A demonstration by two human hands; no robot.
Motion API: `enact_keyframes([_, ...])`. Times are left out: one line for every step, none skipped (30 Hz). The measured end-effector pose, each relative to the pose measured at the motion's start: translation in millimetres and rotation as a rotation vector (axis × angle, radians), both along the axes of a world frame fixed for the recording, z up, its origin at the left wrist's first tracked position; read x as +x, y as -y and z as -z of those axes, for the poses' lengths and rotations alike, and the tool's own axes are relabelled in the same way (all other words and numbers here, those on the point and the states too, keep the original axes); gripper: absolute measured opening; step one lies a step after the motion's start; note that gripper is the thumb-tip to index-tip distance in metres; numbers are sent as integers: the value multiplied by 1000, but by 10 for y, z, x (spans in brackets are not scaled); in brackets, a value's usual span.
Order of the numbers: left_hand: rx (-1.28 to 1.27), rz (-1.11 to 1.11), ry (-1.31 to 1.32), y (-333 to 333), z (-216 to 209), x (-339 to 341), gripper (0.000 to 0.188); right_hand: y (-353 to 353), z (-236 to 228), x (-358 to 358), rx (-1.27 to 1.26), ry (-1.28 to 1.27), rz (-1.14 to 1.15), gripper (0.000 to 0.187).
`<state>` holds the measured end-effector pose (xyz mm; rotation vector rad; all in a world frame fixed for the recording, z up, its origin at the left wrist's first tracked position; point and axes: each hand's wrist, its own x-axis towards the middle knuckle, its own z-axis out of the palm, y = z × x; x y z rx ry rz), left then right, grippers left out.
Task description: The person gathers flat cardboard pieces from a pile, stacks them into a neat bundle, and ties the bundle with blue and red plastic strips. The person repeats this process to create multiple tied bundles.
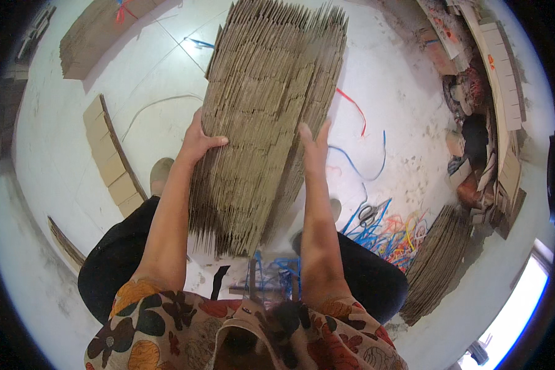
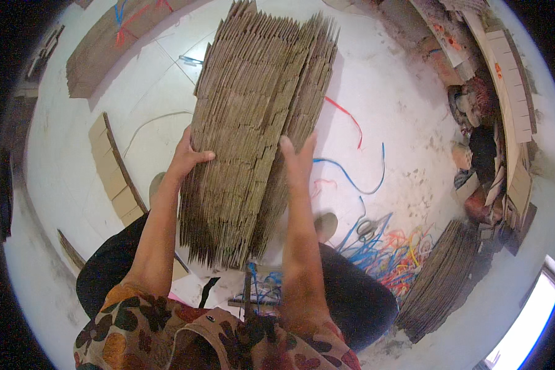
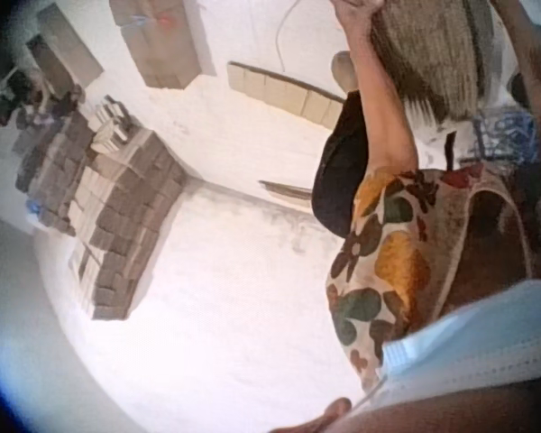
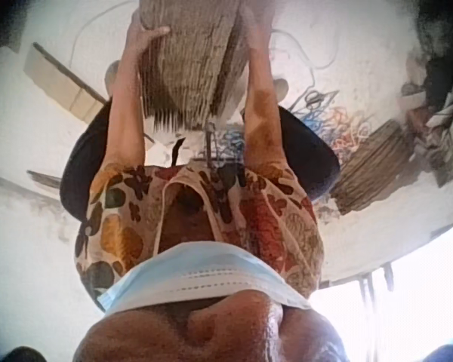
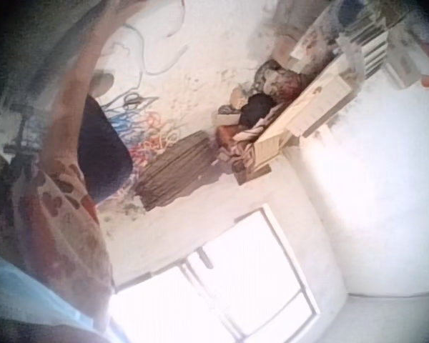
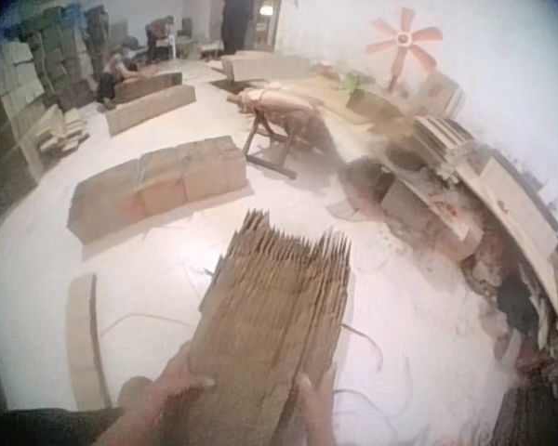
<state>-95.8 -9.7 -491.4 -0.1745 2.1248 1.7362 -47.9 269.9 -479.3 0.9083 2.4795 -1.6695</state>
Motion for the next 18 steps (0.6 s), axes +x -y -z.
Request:
enact_keyframes([60,-18,8,-17,28,8,100,80,-98,-43,216,21,-57,90])
enact_keyframes([116,-39,7,-13,46,-15,100,146,-128,-97,426,33,-116,92])
enact_keyframes([106,-56,-14,-11,60,-10,103,189,-97,-99,604,89,-192,92])
enact_keyframes([131,-51,-38,-15,74,-26,103,199,-39,-88,788,147,-264,92])
enact_keyframes([157,-46,-62,-4,82,-46,104,191,12,-72,972,205,-336,92])
enact_keyframes([183,-40,-86,8,89,-72,105,146,49,-49,983,210,-331,90])
enact_keyframes([172,-29,-39,5,87,-83,105,80,28,-26,999,216,-333,87])
enact_keyframes([162,-16,8,-1,86,-99,106,21,9,-8,1016,222,-333,85])
enact_keyframes([154,-1,55,-12,85,-103,106,-33,-7,4,983,261,-379,85])
enact_keyframes([150,-9,56,54,71,-95,106,3,-114,-68,936,282,-433,84])
enact_keyframes([146,-15,54,107,87,-83,106,52,-238,-170,891,301,-484,83])
enact_keyframes([141,-23,53,155,104,-69,106,104,-366,-295,910,132,-453,83])
enact_keyframes([122,-34,50,151,91,-30,106,195,-537,-419,918,-27,-419,82])
enact_keyframes([104,-30,42,90,58,-44,106,257,-609,-516,925,-183,-365,82])
enact_keyframes([85,-27,33,42,19,-55,106,291,-437,-542,932,-140,-469,81])
enact_keyframes([37,-3,37,-30,-11,-35,107,272,-209,-495,948,-80,-569,81])
enact_keyframes([-18,5,31,-66,-1,-48,107,306,-134,-555,957,-38,-677,81])
enact_keyframes([-72,14,24,-89,5,-68,107,306,-73,-607,941,-36,-686,80])
